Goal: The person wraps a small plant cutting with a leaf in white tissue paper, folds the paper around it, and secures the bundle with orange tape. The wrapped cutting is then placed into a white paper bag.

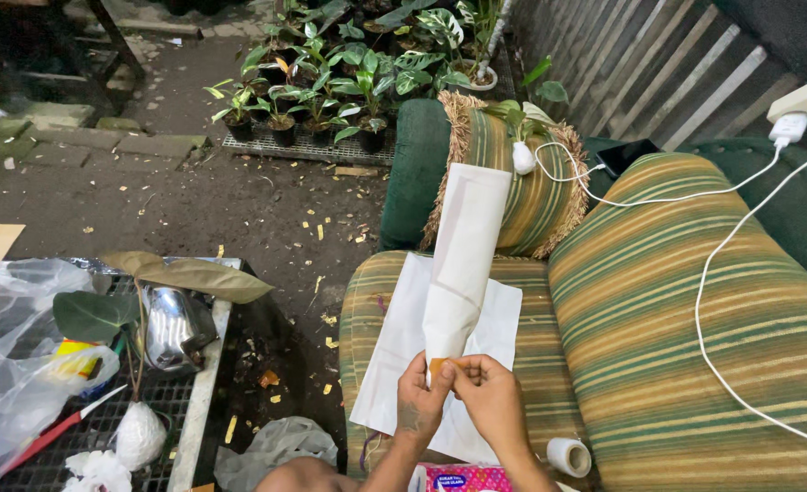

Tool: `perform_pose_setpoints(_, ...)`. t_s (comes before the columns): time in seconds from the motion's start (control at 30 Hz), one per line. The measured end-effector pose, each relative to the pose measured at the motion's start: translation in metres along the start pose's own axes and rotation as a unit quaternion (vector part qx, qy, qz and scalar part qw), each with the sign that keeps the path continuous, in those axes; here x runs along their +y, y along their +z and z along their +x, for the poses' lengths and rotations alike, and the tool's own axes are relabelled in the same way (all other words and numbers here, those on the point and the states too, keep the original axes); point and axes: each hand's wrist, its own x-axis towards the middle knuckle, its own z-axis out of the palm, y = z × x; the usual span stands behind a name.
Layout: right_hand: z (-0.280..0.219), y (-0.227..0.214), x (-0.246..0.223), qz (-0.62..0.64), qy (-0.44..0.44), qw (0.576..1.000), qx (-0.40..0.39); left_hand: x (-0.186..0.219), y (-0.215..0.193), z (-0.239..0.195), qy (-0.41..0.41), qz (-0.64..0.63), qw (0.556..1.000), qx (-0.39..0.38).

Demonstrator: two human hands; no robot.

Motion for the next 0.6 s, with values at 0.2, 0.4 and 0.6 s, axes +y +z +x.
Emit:
perform_pose_setpoints(0.2, -0.004, 0.007, -0.004, 0.031, 0.015, 0.999, -0.009, -0.009, -0.002, 0.001, 0.002, -0.042, 0.999, 0.025)
perform_pose_setpoints(0.4, -0.005, 0.007, -0.004, 0.045, 0.028, 0.998, -0.014, -0.012, -0.004, 0.002, 0.009, -0.038, 0.998, 0.054)
perform_pose_setpoints(0.6, -0.011, 0.011, -0.006, 0.035, 0.025, 0.999, 0.023, -0.008, -0.005, 0.0, 0.023, -0.021, 0.998, 0.061)
